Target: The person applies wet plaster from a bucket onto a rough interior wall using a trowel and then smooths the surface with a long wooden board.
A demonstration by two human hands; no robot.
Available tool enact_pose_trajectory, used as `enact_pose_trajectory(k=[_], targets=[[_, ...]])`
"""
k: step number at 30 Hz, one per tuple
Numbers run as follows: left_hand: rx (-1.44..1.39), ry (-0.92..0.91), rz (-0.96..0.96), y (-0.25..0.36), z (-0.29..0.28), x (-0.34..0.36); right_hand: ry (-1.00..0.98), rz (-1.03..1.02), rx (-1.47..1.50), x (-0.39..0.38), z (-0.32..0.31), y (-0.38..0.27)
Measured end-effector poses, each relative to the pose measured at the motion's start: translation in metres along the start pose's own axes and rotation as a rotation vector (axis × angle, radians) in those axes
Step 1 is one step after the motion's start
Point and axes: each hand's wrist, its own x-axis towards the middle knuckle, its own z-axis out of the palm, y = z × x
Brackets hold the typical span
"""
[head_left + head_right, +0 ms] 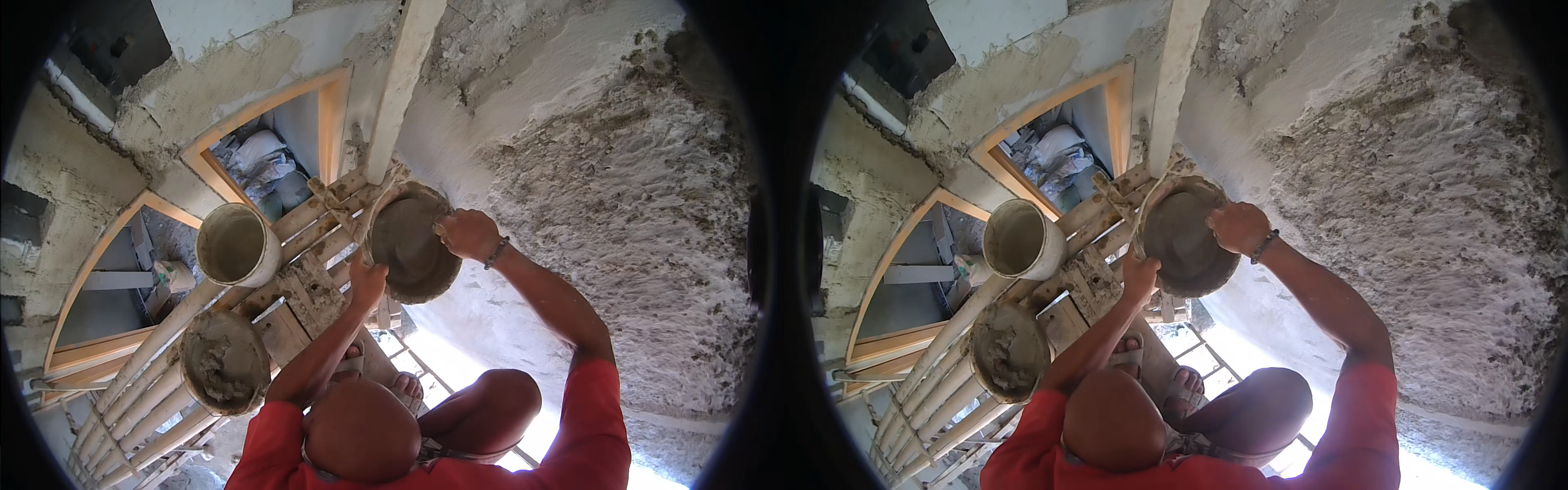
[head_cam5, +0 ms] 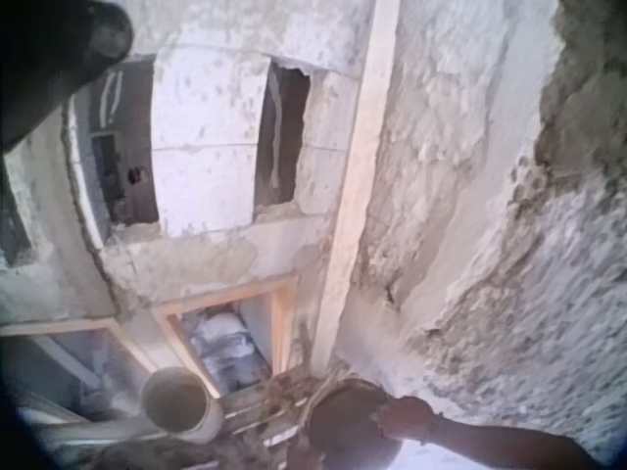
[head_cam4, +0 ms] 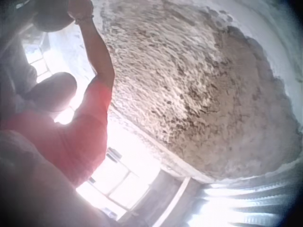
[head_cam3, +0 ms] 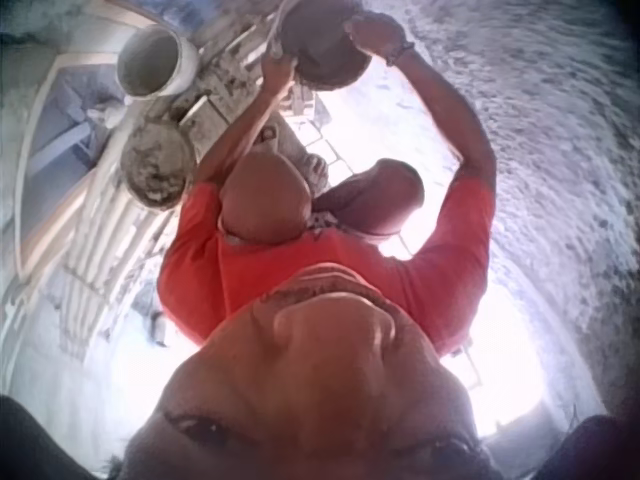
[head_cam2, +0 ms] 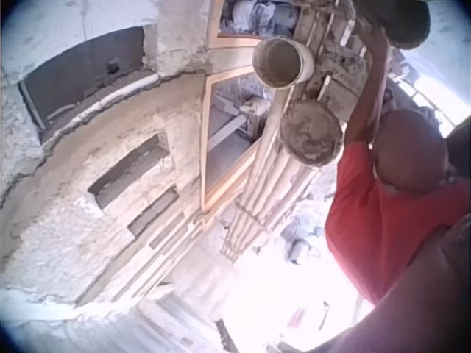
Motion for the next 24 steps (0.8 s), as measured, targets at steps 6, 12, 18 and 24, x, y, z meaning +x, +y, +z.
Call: enact_pose_trajectory(k=[6,12,18,24], targets=[[0.047,-0.016,0.005,0.006,0.008,-0.001,-0.197,-0.005,-0.006,-0.019,0.05,-0.041],[0.137,0.04,0.11,-0.007,0.0,0.005,-0.3,-0.367,-0.002,-0.017,0.017,-0.036],[0.102,0.051,-0.08,-0.003,-0.001,0.002,-0.064,0.011,-0.142,0.007,-0.003,-0.02],[0.111,0.026,0.04,-0.008,0.0,0.003,-0.192,-0.051,-0.21,0.023,0.04,-0.022]])
